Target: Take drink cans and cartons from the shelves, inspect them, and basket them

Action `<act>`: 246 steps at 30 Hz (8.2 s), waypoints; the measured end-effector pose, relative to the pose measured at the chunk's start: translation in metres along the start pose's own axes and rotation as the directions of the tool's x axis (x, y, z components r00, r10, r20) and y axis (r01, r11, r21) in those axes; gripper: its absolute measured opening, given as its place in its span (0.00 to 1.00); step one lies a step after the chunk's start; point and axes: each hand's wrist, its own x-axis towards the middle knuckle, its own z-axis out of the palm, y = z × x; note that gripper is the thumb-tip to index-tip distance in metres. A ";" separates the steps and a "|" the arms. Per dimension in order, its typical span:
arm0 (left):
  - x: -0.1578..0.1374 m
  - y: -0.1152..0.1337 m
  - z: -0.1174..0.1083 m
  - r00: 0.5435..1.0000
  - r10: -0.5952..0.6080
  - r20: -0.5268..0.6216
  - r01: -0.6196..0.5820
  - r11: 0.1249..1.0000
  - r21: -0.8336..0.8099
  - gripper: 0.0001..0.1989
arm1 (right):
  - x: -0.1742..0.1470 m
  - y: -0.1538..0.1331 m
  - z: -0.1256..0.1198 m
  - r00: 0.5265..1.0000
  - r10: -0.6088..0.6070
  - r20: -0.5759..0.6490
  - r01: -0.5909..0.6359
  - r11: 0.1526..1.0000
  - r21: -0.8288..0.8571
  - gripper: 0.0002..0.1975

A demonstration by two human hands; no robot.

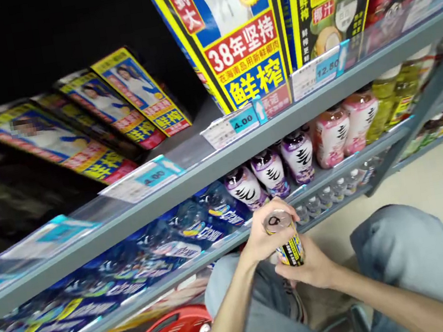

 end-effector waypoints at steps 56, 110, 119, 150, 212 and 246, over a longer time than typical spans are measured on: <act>-0.001 -0.051 0.018 0.887 -0.432 -0.163 0.239 0.732 -0.638 0.27 | 0.006 0.016 0.001 0.926 0.377 -0.034 -0.263 0.703 0.660 0.31; -0.003 -0.061 0.019 0.883 -0.346 -0.318 0.207 0.894 -0.397 0.27 | 0.005 0.011 -0.013 0.888 0.450 0.096 -0.355 0.537 0.765 0.31; -0.004 -0.058 0.020 0.886 -0.344 -0.310 0.219 0.902 -0.372 0.24 | 0.007 0.010 -0.001 0.895 0.442 -0.066 -0.255 0.626 0.737 0.29; -0.006 -0.058 0.017 0.919 -0.289 -0.266 0.245 0.951 -0.187 0.25 | 0.002 0.005 -0.022 0.873 0.452 0.183 -0.426 0.525 0.737 0.36; -0.004 -0.050 0.016 0.921 -0.349 -0.172 0.214 0.823 -0.526 0.29 | 0.000 0.014 -0.017 0.908 0.373 0.193 -0.394 0.599 0.697 0.26; -0.003 -0.052 0.015 0.926 -0.313 -0.210 0.211 0.891 -0.402 0.23 | 0.000 0.021 -0.013 0.904 0.425 0.054 -0.342 0.638 0.690 0.30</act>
